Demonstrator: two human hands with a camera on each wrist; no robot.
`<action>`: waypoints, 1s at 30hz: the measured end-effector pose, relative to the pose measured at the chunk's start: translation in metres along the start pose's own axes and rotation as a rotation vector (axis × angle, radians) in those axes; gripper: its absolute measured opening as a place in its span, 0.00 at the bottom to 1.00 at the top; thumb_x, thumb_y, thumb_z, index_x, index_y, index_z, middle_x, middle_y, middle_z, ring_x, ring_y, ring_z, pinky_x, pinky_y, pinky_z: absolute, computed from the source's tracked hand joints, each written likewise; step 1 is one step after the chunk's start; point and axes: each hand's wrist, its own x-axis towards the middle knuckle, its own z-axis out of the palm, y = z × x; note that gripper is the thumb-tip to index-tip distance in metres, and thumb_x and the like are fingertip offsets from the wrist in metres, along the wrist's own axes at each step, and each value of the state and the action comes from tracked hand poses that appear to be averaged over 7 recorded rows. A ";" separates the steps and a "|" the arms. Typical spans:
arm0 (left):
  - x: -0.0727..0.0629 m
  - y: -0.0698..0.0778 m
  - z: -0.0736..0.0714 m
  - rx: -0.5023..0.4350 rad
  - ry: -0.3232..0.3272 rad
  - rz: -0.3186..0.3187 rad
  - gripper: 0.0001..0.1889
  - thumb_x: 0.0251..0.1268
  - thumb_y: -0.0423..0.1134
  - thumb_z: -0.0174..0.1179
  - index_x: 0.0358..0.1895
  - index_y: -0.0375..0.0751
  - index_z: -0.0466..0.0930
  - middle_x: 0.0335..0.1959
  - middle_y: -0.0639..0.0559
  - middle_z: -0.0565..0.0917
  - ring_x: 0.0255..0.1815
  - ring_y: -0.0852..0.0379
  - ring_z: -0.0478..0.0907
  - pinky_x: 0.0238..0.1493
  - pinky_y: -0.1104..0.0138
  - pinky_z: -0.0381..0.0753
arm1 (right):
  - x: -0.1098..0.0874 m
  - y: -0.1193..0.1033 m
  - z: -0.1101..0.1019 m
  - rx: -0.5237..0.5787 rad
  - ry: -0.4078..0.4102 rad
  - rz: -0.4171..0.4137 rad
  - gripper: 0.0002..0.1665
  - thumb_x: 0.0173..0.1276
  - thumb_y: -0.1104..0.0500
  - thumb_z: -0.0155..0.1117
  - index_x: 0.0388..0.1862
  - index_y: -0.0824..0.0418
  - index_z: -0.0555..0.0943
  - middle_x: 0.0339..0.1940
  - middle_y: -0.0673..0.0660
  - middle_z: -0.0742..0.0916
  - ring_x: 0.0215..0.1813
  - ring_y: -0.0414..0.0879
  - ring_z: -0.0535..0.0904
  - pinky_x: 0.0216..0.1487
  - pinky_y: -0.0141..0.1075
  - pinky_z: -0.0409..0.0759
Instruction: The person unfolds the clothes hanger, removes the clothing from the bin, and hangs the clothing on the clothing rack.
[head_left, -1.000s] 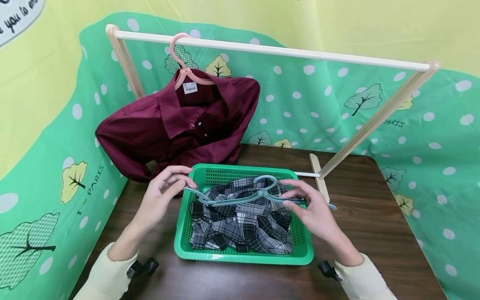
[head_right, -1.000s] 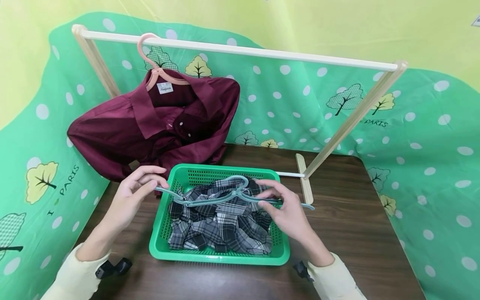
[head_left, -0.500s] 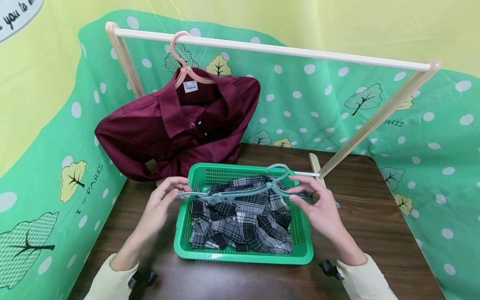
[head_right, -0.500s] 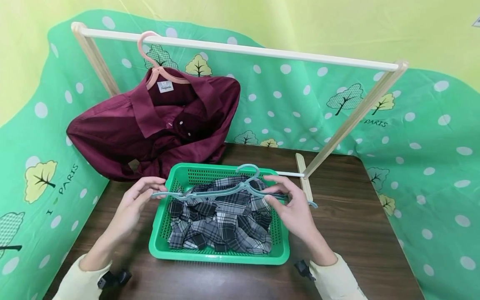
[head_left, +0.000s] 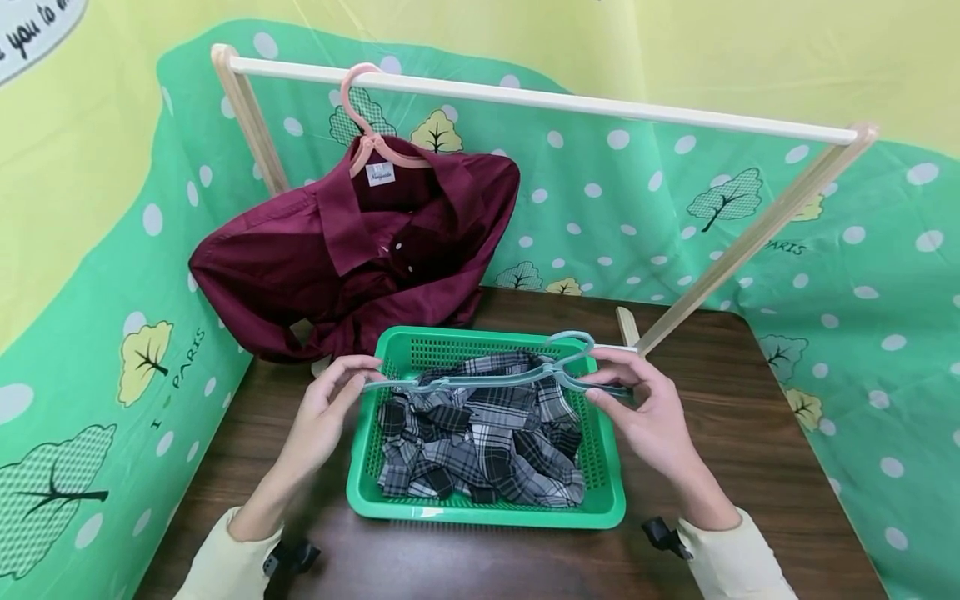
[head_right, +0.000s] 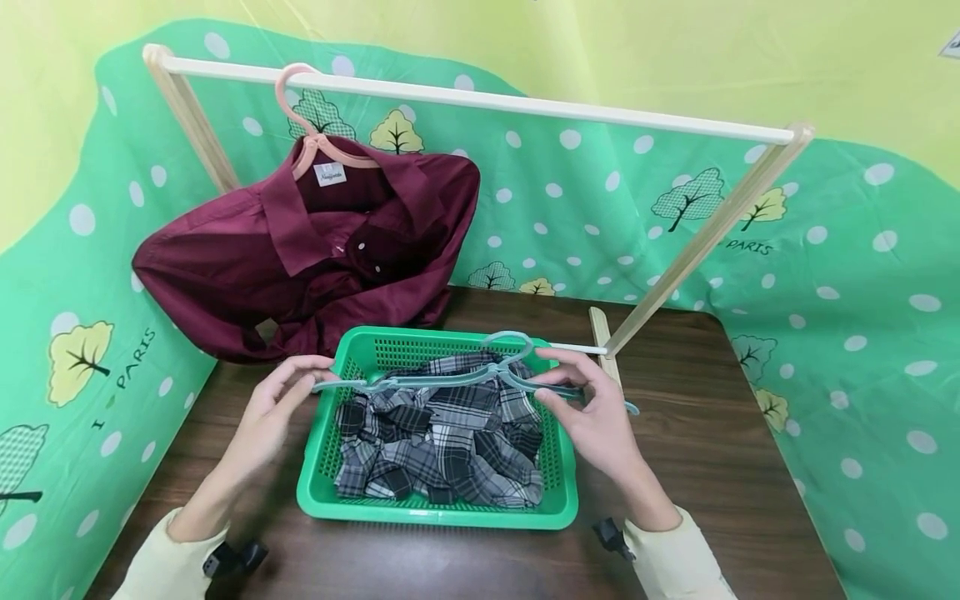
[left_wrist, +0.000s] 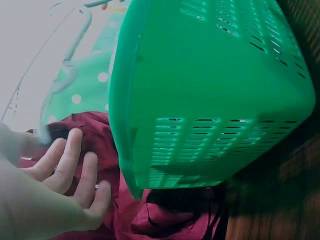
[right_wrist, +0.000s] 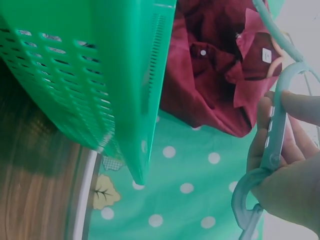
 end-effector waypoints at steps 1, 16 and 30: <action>0.001 0.000 0.001 0.015 0.011 0.000 0.19 0.94 0.32 0.42 0.65 0.21 0.79 0.50 0.51 0.91 0.57 0.64 0.85 0.64 0.73 0.79 | 0.000 0.000 -0.001 0.006 0.006 -0.002 0.31 0.69 0.81 0.73 0.69 0.66 0.83 0.43 0.53 0.95 0.55 0.39 0.87 0.54 0.30 0.78; 0.010 -0.020 0.015 0.585 -0.259 -0.025 0.21 0.90 0.46 0.56 0.74 0.43 0.83 0.72 0.40 0.84 0.85 0.26 0.59 0.81 0.25 0.29 | -0.001 0.003 -0.005 0.028 0.032 0.011 0.28 0.71 0.78 0.72 0.69 0.70 0.82 0.43 0.46 0.94 0.46 0.38 0.87 0.51 0.30 0.78; 0.009 -0.019 0.030 0.866 -0.376 -0.060 0.20 0.88 0.52 0.58 0.67 0.46 0.91 0.68 0.37 0.87 0.85 0.19 0.54 0.78 0.20 0.33 | -0.004 0.004 -0.006 0.072 0.019 0.017 0.29 0.72 0.79 0.70 0.71 0.70 0.81 0.43 0.47 0.94 0.47 0.39 0.87 0.51 0.30 0.78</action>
